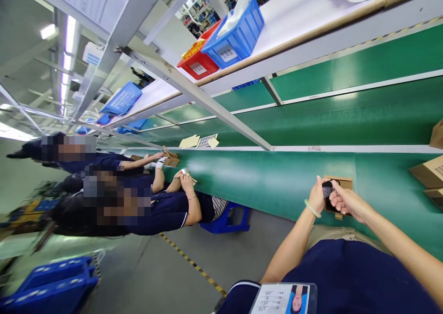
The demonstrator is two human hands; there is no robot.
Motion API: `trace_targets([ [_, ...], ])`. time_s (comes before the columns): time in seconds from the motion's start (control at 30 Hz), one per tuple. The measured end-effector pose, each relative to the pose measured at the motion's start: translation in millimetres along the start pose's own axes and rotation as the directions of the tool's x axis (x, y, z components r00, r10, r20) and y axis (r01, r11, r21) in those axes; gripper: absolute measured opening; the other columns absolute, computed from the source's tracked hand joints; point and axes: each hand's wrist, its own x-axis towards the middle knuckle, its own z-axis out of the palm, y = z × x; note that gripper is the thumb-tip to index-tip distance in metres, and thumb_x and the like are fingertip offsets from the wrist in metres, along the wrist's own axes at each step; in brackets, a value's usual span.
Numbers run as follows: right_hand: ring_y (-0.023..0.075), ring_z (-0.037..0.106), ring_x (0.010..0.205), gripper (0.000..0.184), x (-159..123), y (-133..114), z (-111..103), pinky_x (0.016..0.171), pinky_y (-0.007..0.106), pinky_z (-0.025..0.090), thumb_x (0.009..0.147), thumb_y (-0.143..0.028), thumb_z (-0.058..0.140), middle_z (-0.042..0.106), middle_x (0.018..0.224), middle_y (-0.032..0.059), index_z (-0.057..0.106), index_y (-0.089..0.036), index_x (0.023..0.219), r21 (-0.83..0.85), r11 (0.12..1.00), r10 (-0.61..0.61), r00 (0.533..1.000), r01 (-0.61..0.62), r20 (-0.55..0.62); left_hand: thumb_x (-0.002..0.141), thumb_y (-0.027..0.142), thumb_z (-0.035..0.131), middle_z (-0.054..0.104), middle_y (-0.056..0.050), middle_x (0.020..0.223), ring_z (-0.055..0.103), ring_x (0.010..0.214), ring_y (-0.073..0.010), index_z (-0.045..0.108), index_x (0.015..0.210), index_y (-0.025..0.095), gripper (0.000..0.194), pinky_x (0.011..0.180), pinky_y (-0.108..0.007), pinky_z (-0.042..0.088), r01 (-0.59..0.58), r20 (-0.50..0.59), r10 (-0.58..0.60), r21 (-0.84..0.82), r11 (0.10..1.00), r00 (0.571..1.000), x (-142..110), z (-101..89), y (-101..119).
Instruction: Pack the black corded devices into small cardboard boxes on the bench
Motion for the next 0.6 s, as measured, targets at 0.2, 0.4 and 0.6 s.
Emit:
trace_targets([
  [0.2,0.0041,0.045,0.046,0.019,11.8,17.7,10.8,0.038,0.013,0.038,0.075,-0.030,0.072,0.058,0.065,-0.0004,0.060,-0.016,0.076,0.557,0.830,-0.001,0.999,-0.024,0.044,0.081,0.075,0.030,0.062,-0.005,0.081,0.056,0.077,-0.0158,0.061,0.084,0.015,0.067,0.080,-0.031,0.044,-0.062,0.013,0.061,0.022,0.998,0.998,-4.8,5.5,-1.9],
  [0.4,0.0044,0.037,0.044,0.017,3.3,28.9,21.4,0.037,0.015,0.033,0.072,-0.027,0.068,0.048,0.058,-0.0024,0.057,-0.016,0.066,0.586,0.808,-0.070,0.997,0.068,-0.019,0.076,0.077,0.038,0.059,-0.004,0.069,0.051,0.060,-0.0119,0.059,0.074,0.014,0.067,0.065,-0.026,0.042,-0.014,-0.078,0.002,-0.143,0.990,0.997,-7.1,17.3,1.5],
  [0.6,0.0049,0.028,0.044,0.030,-13.8,37.2,19.0,0.037,0.017,0.024,0.070,-0.038,0.069,0.040,0.053,-0.0040,0.051,-0.017,0.060,0.417,0.893,-0.137,0.986,0.166,-0.100,0.072,0.082,0.035,0.052,-0.003,0.061,0.048,0.053,-0.0110,0.053,0.066,0.013,0.072,0.054,-0.024,0.037,0.234,-0.029,-0.282,-0.483,0.844,0.959,-2.8,29.0,3.9],
])
